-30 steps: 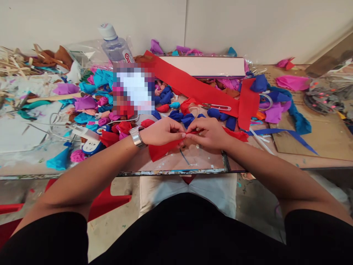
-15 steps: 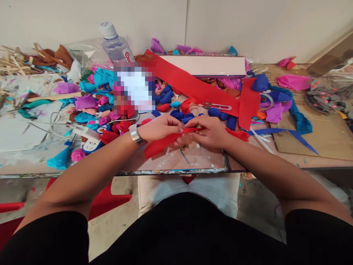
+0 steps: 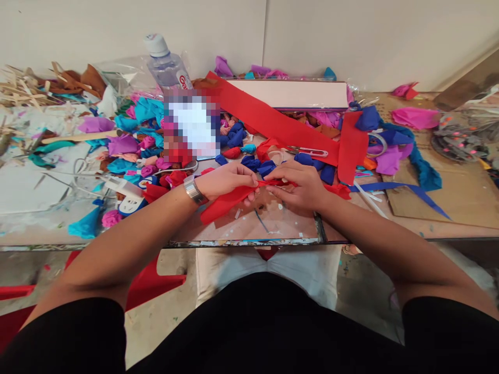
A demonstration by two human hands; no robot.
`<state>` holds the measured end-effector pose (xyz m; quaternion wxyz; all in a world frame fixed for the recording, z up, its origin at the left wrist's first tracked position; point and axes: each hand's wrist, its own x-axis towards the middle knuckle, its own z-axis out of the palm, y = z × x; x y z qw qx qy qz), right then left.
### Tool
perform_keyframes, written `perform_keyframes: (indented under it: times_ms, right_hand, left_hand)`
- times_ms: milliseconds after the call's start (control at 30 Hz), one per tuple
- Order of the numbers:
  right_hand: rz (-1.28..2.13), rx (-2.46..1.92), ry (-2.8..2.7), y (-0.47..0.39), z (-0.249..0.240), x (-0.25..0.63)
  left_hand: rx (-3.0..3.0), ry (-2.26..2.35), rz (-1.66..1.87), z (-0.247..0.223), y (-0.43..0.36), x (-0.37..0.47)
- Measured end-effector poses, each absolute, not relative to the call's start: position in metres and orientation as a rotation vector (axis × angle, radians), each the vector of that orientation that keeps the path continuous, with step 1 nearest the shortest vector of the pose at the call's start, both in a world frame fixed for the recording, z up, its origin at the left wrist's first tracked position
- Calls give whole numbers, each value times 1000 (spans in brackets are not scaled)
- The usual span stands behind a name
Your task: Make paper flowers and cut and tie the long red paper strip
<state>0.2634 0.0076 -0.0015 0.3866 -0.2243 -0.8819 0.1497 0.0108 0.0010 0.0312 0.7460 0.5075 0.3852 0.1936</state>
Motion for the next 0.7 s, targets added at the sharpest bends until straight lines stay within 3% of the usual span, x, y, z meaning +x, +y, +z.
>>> perform_keyframes:
  times_ms: [700]
  right_hand:
    - [261,-404,-2268,9,-3,261]
  left_hand:
    - [1095,834,352,29,-3,12]
